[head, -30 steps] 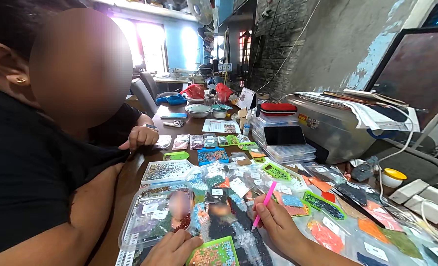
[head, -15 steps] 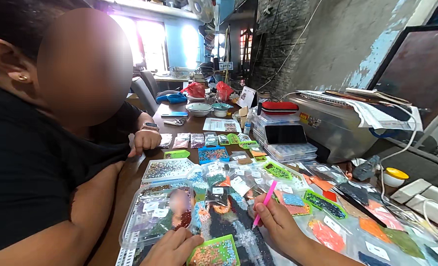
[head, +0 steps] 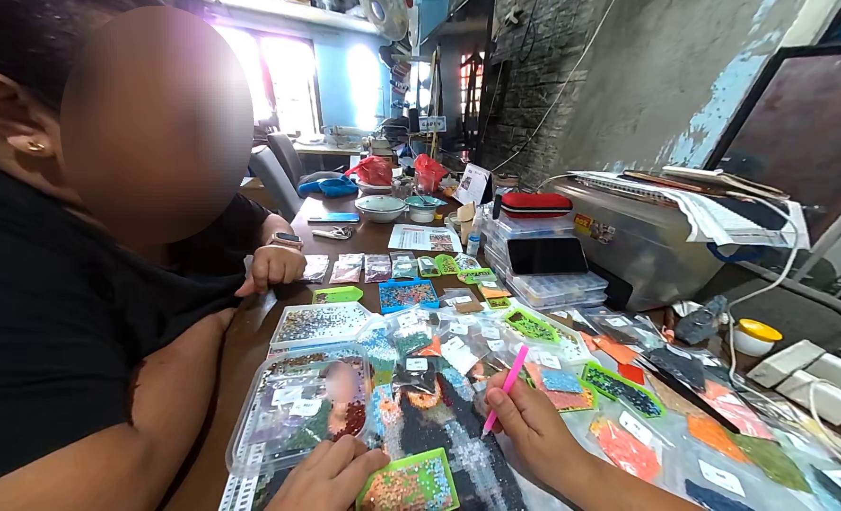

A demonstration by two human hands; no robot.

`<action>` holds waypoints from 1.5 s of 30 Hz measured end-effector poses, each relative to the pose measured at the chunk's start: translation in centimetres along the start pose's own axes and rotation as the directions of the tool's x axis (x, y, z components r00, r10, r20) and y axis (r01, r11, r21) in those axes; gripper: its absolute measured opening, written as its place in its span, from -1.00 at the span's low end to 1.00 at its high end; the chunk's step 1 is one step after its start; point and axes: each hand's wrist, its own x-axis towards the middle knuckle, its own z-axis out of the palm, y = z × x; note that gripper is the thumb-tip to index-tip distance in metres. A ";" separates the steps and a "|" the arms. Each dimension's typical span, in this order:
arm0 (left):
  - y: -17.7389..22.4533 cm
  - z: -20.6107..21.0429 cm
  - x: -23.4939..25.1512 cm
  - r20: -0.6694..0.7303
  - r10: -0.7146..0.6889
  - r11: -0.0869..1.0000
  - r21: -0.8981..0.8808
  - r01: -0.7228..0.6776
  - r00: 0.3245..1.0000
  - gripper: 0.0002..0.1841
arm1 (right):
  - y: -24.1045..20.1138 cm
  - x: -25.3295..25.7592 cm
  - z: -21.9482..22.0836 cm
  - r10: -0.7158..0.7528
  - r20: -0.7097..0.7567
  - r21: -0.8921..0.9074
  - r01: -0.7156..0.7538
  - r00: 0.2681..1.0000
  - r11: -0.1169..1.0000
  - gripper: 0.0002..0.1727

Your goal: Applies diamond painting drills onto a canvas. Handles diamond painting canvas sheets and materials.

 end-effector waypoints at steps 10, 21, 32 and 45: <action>-0.1 0.0 0.0 -0.001 0.004 1.000 -0.004 -0.004 1.000 -0.46 | -0.1 0.0 0.0 -0.004 -0.001 -0.006 0.004 1.000 1.000 -0.53; 0.0 0.0 0.0 0.001 0.000 1.000 0.001 0.000 1.000 -0.46 | 0.1 0.1 0.1 -0.008 0.003 -0.018 0.008 1.000 1.000 -0.53; -0.1 0.1 -0.1 -0.006 0.005 1.000 -0.001 -0.005 1.000 -0.46 | 0.1 0.0 0.1 -0.029 -0.011 -0.024 0.029 1.000 0.999 -0.51; -0.1 0.1 0.0 -0.005 0.006 1.000 -0.002 -0.006 1.000 -0.46 | -0.1 0.0 0.0 -0.010 -0.017 -0.050 0.009 1.000 0.999 -0.52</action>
